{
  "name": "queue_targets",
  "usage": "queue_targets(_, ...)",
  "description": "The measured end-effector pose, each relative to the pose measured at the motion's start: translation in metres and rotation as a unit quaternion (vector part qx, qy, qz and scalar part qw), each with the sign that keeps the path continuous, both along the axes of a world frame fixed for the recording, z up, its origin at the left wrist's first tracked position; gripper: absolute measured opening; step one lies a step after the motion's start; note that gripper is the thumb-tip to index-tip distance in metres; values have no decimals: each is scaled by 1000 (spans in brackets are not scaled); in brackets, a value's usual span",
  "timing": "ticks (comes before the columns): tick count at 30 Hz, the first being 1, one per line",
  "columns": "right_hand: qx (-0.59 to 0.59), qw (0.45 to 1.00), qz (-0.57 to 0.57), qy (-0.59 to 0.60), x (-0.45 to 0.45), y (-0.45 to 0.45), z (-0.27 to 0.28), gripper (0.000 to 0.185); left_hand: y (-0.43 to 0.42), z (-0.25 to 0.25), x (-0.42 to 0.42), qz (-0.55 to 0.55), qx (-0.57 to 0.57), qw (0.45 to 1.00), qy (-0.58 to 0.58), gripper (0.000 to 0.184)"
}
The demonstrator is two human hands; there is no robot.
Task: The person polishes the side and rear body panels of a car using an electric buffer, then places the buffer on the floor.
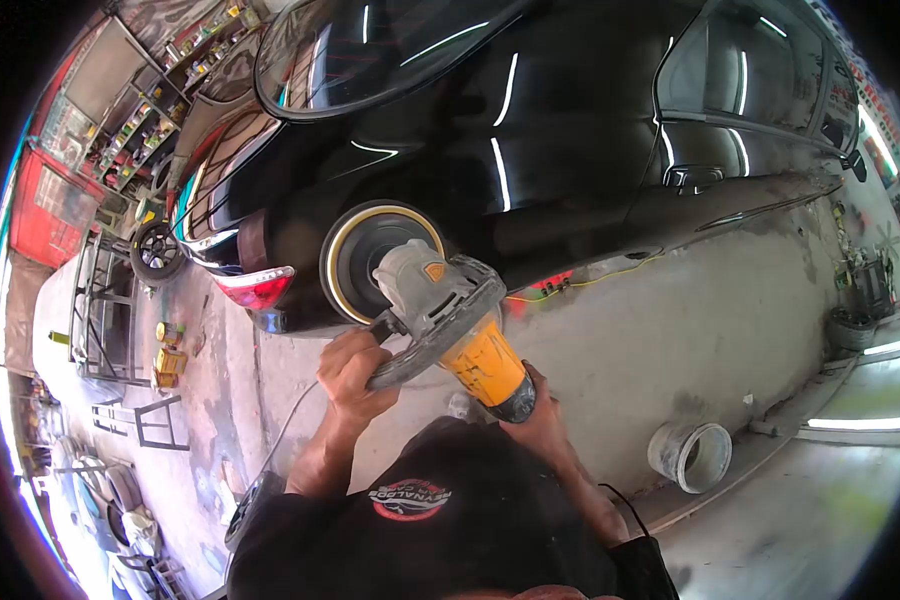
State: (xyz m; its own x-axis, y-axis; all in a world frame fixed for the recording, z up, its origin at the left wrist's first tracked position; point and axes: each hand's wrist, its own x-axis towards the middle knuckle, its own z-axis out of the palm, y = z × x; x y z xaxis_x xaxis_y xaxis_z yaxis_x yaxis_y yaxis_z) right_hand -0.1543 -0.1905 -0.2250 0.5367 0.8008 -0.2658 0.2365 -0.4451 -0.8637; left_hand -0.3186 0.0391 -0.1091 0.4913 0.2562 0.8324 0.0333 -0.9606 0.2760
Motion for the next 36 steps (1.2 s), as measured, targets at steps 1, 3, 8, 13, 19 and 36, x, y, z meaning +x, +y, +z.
queue_targets(1, -9, 1000, -1, 2, 2, 0, 3, 99, 0, 3, 2, 5, 2, 1000, 3, 19)
queue_targets(3, 10, 999, -32, -6, 12, -5, 10, 97, -2, 8, 22, -16, 8, 1000, -15, 19)
queue_targets(8, 69, 987, -128, -67, 59, -32, 22, 92, -13, 29, 108, -95, -12, 995, -18, 18)
queue_targets(13, 105, 964, -216, -114, 132, -59, 29, 88, -31, 43, 227, -168, -36, 984, -55, 26)
queue_targets(19, 156, 941, -250, -169, 213, -65, 44, 84, -43, 77, 331, -171, -2, 983, -64, 22)
queue_targets(36, 303, 911, -214, -179, 367, 7, 188, 75, -29, 264, 460, -85, 43, 992, -82, 27)
